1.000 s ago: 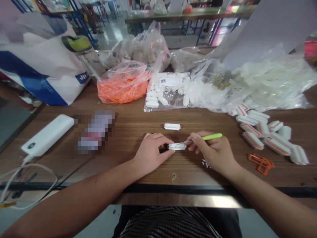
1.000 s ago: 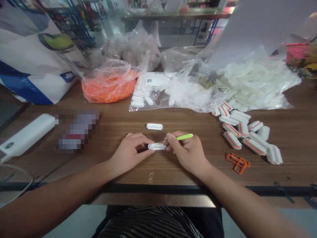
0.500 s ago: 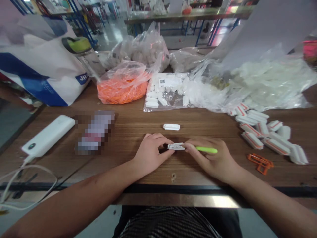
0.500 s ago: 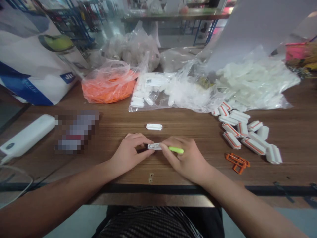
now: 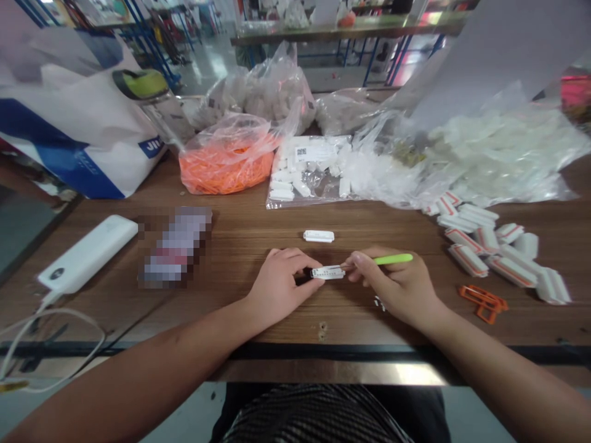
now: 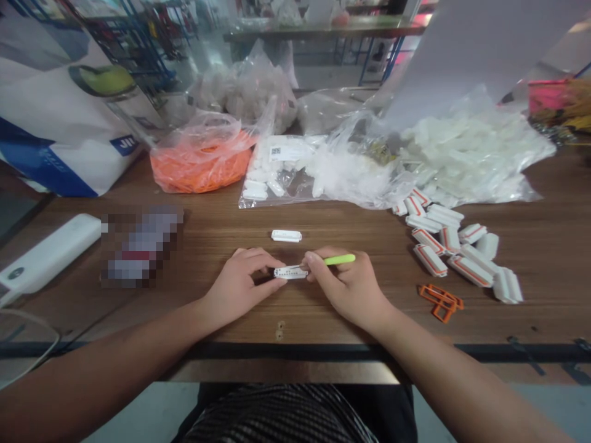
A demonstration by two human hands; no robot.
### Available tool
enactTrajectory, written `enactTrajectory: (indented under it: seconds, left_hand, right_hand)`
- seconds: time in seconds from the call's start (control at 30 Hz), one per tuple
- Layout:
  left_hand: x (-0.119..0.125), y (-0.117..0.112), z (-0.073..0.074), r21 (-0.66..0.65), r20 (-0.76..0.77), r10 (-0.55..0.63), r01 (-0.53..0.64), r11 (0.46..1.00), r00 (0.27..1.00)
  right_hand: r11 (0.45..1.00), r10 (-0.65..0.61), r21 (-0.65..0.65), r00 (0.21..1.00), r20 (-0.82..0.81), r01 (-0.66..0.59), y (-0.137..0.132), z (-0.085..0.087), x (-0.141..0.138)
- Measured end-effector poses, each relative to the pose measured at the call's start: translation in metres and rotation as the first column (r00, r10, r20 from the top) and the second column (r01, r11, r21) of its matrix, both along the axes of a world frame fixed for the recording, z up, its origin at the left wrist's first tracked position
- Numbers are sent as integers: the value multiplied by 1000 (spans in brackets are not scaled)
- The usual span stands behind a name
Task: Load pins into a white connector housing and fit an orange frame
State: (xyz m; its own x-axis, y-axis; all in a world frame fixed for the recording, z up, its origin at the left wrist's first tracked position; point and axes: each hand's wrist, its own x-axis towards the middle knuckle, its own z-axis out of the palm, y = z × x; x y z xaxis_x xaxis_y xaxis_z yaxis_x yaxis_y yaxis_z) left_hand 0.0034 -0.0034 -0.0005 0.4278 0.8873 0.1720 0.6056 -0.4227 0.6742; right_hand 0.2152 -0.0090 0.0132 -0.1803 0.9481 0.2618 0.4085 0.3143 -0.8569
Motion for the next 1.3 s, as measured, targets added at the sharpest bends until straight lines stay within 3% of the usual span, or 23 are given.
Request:
enactTrajectory:
  seconds: [0.5,0.97,1.3]
  left_hand:
    - [-1,0,-1,16,-2,1,-1,1000,1000]
    - [0,0,1,13,3,4,-4,1000,1000]
    - [0,1,0,11,-10,-1,2,1000,1000]
  right_hand:
    - [997,-45,-67,998,-52,41,1,-3,-1]
    - [998,50,30,996,74,-53,0,-3,0]
    - [998,-59,-35,998,-25,58,0,-4,-2]
